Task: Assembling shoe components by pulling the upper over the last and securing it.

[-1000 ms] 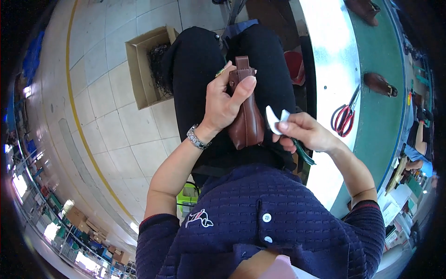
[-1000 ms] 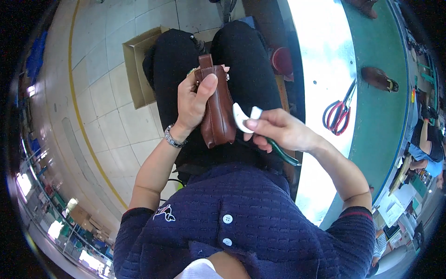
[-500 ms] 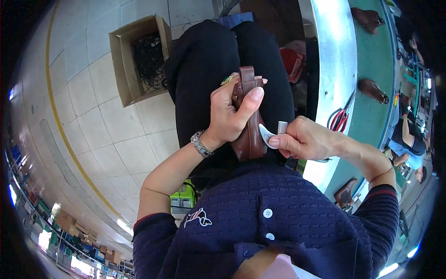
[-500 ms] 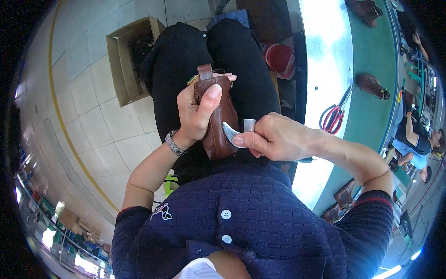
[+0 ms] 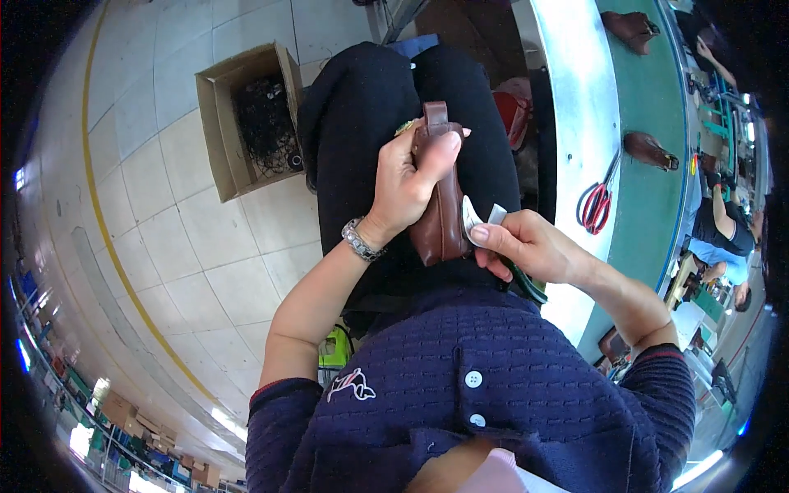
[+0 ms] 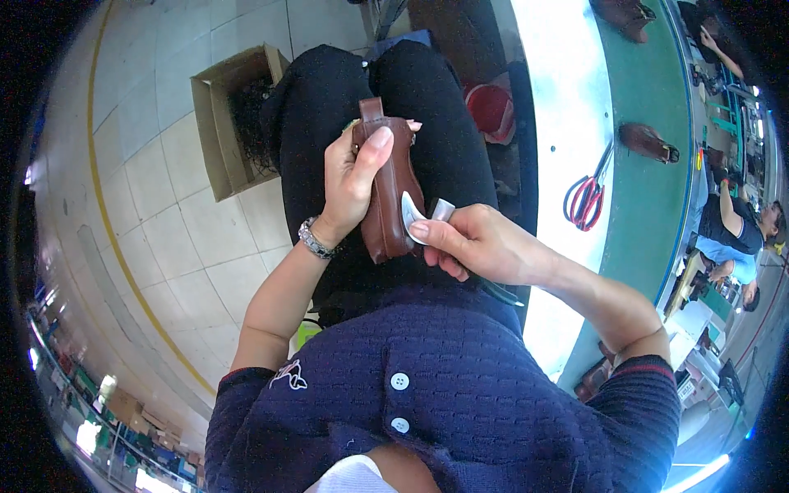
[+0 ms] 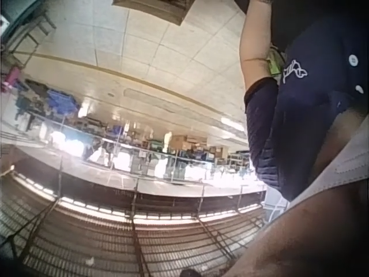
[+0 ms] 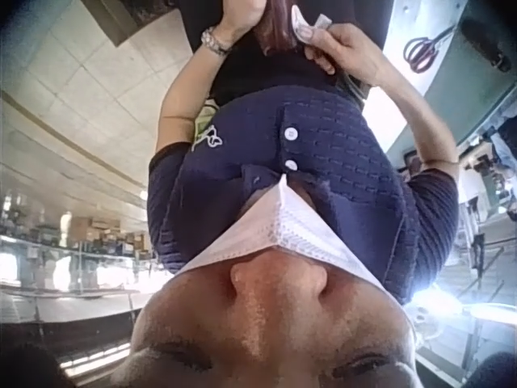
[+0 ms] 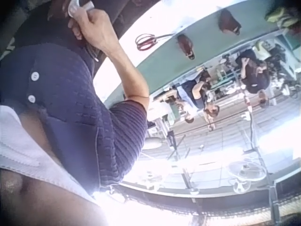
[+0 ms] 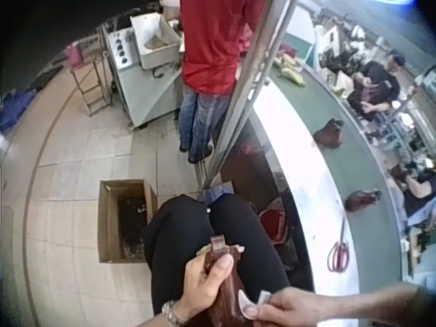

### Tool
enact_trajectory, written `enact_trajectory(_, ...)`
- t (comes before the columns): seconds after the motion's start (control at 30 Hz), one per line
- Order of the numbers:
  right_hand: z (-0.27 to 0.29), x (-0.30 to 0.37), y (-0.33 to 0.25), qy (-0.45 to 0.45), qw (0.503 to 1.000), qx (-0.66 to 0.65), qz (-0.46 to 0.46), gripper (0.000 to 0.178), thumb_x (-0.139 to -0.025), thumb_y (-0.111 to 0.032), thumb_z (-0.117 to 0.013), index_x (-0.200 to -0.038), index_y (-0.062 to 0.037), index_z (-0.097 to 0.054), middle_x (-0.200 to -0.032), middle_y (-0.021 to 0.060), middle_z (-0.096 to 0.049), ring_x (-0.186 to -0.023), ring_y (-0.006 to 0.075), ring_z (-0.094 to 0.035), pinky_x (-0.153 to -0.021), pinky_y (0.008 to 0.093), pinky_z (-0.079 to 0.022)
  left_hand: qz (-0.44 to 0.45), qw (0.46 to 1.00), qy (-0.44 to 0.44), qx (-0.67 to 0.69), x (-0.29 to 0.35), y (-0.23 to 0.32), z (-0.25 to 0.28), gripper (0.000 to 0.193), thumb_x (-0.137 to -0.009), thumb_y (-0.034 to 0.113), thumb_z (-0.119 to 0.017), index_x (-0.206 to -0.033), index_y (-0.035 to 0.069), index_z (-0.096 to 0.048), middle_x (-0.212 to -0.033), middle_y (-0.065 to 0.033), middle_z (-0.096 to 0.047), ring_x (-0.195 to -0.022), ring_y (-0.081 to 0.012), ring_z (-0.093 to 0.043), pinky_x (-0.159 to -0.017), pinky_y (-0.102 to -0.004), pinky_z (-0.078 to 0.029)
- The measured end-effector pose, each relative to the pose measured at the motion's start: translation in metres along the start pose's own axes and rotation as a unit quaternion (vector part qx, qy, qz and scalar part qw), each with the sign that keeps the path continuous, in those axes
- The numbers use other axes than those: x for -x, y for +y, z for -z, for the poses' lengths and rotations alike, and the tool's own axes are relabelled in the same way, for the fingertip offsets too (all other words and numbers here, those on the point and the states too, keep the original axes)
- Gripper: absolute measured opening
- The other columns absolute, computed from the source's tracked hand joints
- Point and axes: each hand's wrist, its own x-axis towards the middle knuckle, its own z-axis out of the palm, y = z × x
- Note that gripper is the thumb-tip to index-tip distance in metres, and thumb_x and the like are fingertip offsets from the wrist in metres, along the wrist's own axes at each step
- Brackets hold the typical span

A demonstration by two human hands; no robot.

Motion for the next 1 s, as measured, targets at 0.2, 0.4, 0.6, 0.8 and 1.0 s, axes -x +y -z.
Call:
enact_trajectory(0.2, 0.004, -0.007, 0.032, -0.007, 0.981, -0.164, 0.1, 0.042, -0.097, -0.046, -0.052, -0.098, -0.0042, -0.051, -0.061, -0.0001, -0.051, -0.052, 0.008, -0.055, -0.048, 0.0215, -0.044, 0.006, 1.0, -0.011, -0.013, 0.004, 0.004, -0.006, 0.028, -0.095, 0.026, -0.059, -0.104, 0.001, -0.068, -0.079, 0.0011, -0.059, -0.069, -0.0043, -0.051, -0.064, -0.0216, -0.042)
enact_trajectory(0.4, 0.029, -0.015, 0.003, -0.128, 0.982, -0.137, 0.014, 0.044, -0.097, -0.049, -0.052, -0.098, -0.0051, -0.051, -0.06, -0.0016, -0.047, -0.049, 0.0077, -0.049, -0.044, 0.0226, -0.039, 0.011, 1.0, 0.01, -0.024, 0.005, 0.001, -0.008, 0.03, -0.094, 0.027, -0.059, -0.101, 0.0, -0.069, -0.077, -0.0006, -0.057, -0.067, -0.0062, -0.051, -0.063, -0.0234, -0.042)
enact_trajectory(0.6, 0.026, -0.014, -0.026, -0.032, 0.993, 0.099, 0.061, 0.045, -0.096, -0.045, -0.055, -0.099, -0.0004, -0.056, -0.06, 0.0063, -0.054, -0.049, 0.0146, -0.053, -0.046, 0.0288, -0.04, -0.027, 0.999, -0.008, -0.035, 0.002, -0.002, 0.002, 0.03, -0.092, 0.027, -0.06, -0.099, -0.001, -0.069, -0.075, -0.0027, -0.058, -0.065, -0.0091, -0.053, -0.062, -0.0257, -0.043)
enact_trajectory(0.8, 0.017, -0.012, -0.048, -0.002, 0.987, 0.157, 0.02, 0.043, -0.096, -0.04, -0.056, -0.096, 0.0025, -0.057, -0.059, 0.0097, -0.056, -0.048, 0.0172, -0.054, -0.047, 0.0311, -0.042, -0.046, 0.999, -0.006, -0.026, -0.001, -0.002, 0.008, 0.03, -0.09, 0.026, -0.061, -0.097, -0.002, -0.069, -0.075, -0.005, -0.06, -0.066, -0.0104, -0.055, -0.062, -0.0263, -0.044)
enact_trajectory(1.0, -0.003, -0.006, -0.031, 0.058, 0.997, 0.059, 0.002, 0.042, -0.095, -0.04, -0.058, -0.094, 0.0022, -0.055, -0.057, 0.0106, -0.056, -0.048, 0.0183, -0.056, -0.045, 0.0304, -0.042, -0.052, 0.999, -0.002, -0.003, 0.0, -0.005, 0.006, 0.028, -0.09, 0.023, -0.063, -0.095, -0.003, -0.069, -0.075, -0.0052, -0.061, -0.065, -0.01, -0.056, -0.06, -0.026, -0.045)
